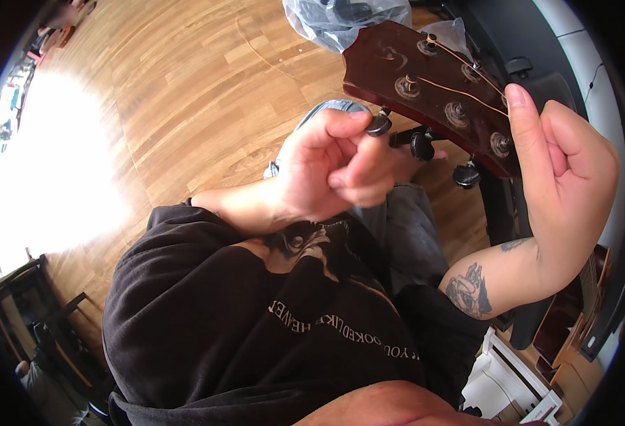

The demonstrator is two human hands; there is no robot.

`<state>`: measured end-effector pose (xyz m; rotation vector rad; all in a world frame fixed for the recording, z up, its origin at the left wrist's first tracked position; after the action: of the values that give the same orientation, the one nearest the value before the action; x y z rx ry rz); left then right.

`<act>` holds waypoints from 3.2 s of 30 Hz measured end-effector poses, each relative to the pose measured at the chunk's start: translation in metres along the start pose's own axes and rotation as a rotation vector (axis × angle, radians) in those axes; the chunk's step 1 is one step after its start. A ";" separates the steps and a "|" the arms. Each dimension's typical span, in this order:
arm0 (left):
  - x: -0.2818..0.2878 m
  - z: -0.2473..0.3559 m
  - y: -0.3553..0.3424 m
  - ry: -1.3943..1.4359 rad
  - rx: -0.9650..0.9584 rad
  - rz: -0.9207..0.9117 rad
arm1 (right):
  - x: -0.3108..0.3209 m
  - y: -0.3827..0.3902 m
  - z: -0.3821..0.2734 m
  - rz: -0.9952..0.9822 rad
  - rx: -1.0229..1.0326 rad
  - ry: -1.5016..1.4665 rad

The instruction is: The person strings an acoustic guitar by hand. They thread a new string through the bridge, pull it up the neck, and wind it onto the tuning peg at the headstock.

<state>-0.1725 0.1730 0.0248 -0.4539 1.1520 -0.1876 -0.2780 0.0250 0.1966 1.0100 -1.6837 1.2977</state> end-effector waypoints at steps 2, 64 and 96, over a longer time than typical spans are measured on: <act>0.008 0.000 0.006 -0.302 -0.162 0.217 | -0.002 -0.001 0.000 0.003 0.008 -0.002; -0.005 0.040 0.001 -1.815 -0.904 0.200 | -0.004 0.000 0.010 0.001 0.022 -0.062; -0.018 0.054 -0.014 -2.030 -1.042 -0.269 | -0.003 0.003 0.014 -0.046 -0.077 -0.019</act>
<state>-0.1291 0.1804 0.0639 -1.2411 -0.9440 0.6128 -0.2809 0.0123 0.1902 1.0120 -1.7021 1.1882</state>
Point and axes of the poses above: each hand's wrist, its own y-axis away from the middle knuckle, its own x-axis out of the back of the hand, z = x × y, the point moved 2 cm from there along -y, towards the middle knuckle, and after that the axes turned 4 degrees about -z, right-handed, at the moved point
